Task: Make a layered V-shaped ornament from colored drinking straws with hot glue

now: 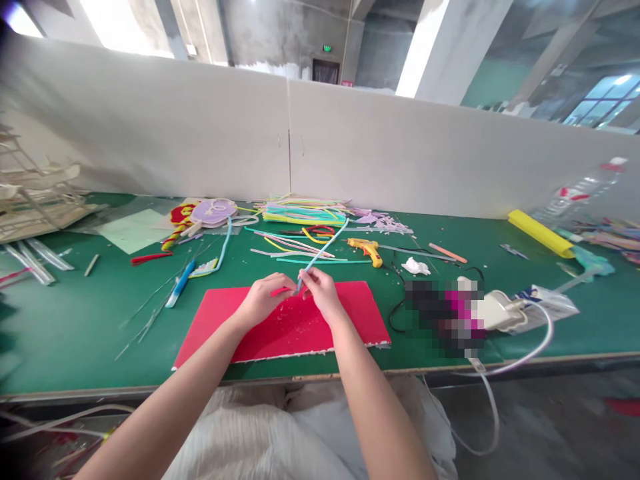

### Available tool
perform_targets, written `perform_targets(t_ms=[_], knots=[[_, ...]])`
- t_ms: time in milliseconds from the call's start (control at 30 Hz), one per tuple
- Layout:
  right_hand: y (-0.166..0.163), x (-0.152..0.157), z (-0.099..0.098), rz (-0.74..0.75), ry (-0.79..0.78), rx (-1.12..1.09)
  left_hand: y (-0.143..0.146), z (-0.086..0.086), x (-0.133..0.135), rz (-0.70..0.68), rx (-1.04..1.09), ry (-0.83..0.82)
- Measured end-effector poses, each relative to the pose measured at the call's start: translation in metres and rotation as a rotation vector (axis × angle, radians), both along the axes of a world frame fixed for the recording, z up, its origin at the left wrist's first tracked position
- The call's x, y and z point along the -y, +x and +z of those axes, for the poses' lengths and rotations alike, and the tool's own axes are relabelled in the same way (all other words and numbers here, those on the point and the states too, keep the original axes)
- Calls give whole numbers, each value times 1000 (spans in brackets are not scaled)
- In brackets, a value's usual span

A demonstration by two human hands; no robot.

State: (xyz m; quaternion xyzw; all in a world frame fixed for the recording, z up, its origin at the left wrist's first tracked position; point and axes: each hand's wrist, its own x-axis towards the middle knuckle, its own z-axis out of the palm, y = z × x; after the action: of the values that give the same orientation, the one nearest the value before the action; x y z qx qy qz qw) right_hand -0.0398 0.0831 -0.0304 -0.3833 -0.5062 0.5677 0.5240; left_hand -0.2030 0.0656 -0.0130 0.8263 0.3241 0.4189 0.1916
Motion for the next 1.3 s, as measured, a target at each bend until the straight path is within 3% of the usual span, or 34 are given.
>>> perform_targets(t_ms=[200,300,433,567,1033,1300], knots=[[-2,3,2,37,8,38,0,4,3,-116,-24,-62],[-1,1,2,-24,27,12,2,1,1,-31,67,-159],[2,-2,3,-162,77,-33,3,-6,-6,133,289,-424],[2,-2,4,-196,107,-23,3,-9,-12,123,383,-593],[0,0,4,-161,136,63,1,-4,-10,110,429,-628],[0,-1,1,-172,127,103,1,-9,-11,167,424,-559]])
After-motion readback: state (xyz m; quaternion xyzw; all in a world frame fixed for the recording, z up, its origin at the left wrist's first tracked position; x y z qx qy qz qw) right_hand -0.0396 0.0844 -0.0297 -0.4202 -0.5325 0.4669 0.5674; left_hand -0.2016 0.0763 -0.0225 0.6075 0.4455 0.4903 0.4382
